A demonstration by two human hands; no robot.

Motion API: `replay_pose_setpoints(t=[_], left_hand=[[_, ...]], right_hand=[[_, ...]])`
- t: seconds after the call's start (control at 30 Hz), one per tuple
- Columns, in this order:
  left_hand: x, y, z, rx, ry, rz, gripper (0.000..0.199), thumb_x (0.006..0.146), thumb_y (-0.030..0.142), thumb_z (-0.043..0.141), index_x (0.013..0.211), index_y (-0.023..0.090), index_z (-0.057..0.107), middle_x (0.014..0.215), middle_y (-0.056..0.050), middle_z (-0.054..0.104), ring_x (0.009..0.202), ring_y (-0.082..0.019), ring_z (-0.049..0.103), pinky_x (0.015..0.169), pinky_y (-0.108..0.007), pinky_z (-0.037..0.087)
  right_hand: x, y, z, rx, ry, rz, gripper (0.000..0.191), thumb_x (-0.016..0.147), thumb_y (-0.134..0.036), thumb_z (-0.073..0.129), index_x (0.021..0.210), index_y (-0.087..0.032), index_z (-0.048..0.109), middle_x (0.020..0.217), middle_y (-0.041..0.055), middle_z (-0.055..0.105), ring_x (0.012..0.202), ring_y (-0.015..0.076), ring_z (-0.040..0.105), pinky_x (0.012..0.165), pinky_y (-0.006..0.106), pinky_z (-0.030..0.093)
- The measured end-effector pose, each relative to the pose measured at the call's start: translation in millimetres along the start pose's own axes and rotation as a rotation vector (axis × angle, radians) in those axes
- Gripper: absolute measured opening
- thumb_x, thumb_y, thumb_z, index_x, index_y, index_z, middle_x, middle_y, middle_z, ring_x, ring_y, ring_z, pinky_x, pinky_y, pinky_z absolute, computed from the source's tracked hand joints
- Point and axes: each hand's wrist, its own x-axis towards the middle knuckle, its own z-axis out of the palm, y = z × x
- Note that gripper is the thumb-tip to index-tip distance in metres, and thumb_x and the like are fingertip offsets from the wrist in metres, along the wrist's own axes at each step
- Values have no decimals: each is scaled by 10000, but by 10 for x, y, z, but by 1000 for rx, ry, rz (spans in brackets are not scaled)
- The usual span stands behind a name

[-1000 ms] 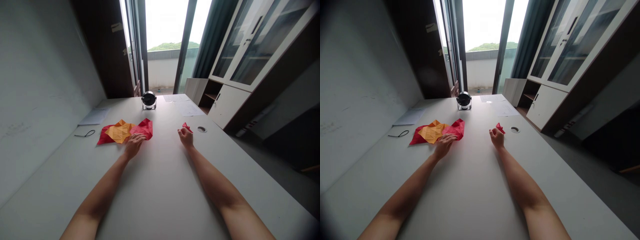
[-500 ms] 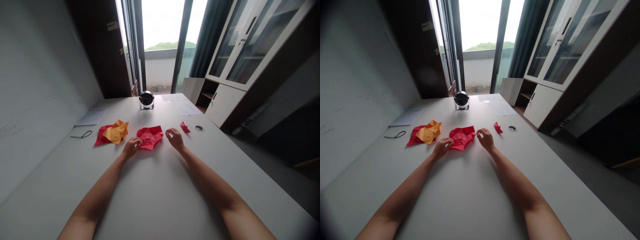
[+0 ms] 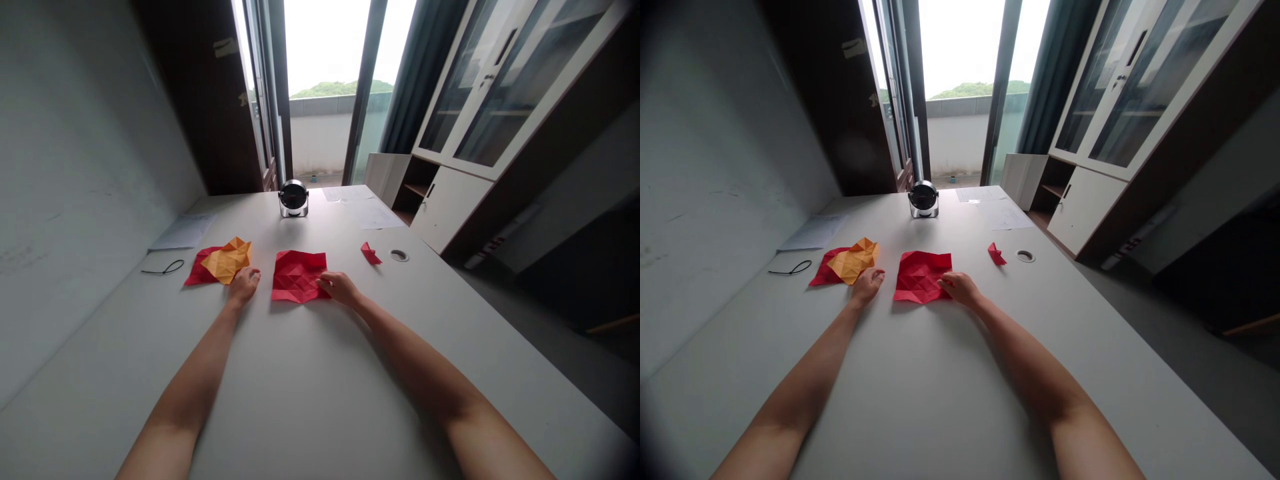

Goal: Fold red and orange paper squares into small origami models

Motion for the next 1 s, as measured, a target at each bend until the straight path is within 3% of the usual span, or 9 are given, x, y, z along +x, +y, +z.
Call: replay_pose_setpoints(t=[0.1, 0.17, 0.33, 0.4, 0.5, 0.63, 0.73, 0.87, 1.0], left_hand=[[2, -24, -17, 37, 26, 0, 250, 898, 341, 490, 1031, 226, 668, 1148, -64, 652, 1112, -237, 581, 971, -365, 457], [-27, 39, -21, 43, 35, 68, 250, 905, 330, 479, 1024, 220, 669, 1150, -71, 649, 1113, -242, 578, 995, -380, 447], [-183, 417, -18, 54, -19, 353, 270, 928, 296, 470, 1127, 238, 643, 1247, -77, 612, 1175, -254, 545, 1063, -434, 409], [-252, 573, -2, 71, -73, 433, 297, 923, 286, 489, 1187, 255, 622, 1323, -77, 573, 1226, -263, 515, 1076, -454, 402], [-325, 707, 50, 113, -161, 537, 344, 906, 297, 536, 1244, 274, 602, 1422, -68, 507, 1360, -275, 403, 1170, -488, 287], [-363, 694, 132, 171, -308, 548, 512, 892, 435, 567, 1377, 278, 513, 1534, -73, 389, 1447, -303, 279, 1191, -529, 214], [-375, 650, 157, 212, -387, 517, 662, 870, 549, 564, 1458, 277, 429, 1571, -87, 331, 1466, -324, 235, 1192, -540, 184], [-392, 650, 157, 228, -426, 535, 737, 852, 603, 555, 1495, 290, 378, 1597, -82, 278, 1478, -325, 208, 1202, -530, 134], [-394, 651, 204, 210, -418, 565, 726, 866, 555, 553, 1512, 302, 341, 1607, -62, 260, 1489, -301, 185, 1211, -510, 104]], right_hand=[[12, -28, 4, 19, 19, -39, 227, 956, -342, 516, 881, -221, 693, 945, 54, 697, 820, 179, 627, 733, 297, 499], [18, -42, -5, -5, 13, -59, 189, 938, -322, 546, 1017, -250, 702, 1160, 75, 666, 1051, 224, 613, 873, 361, 514], [-8, -79, -19, -139, -213, -31, 574, 855, -436, 653, 1396, -299, 517, 1539, 76, 377, 1402, 310, 355, 1120, 485, 360], [-17, -118, -20, -164, -298, -17, 617, 849, -463, 646, 1425, -311, 484, 1556, 63, 353, 1419, 309, 330, 1144, 477, 319], [-13, -207, -23, -187, -315, -24, 471, 845, -399, 648, 1304, -306, 593, 1469, 51, 475, 1356, 282, 415, 1121, 440, 333], [10, -330, 4, -239, -221, 24, 232, 866, -332, 627, 1076, -246, 679, 1243, 79, 618, 1158, 253, 547, 1017, 407, 400], [16, -384, 50, -268, -194, 50, 206, 919, -361, 573, 1014, -215, 683, 1131, 102, 637, 1065, 242, 571, 968, 398, 420], [-4, -400, 113, -251, -223, -27, 354, 927, -429, 570, 1217, -235, 631, 1370, 107, 537, 1267, 271, 473, 1057, 426, 375], [-32, -374, 188, -223, -320, -101, 559, 942, -519, 514, 1440, -267, 471, 1561, 76, 349, 1444, 284, 285, 1174, 467, 236]])
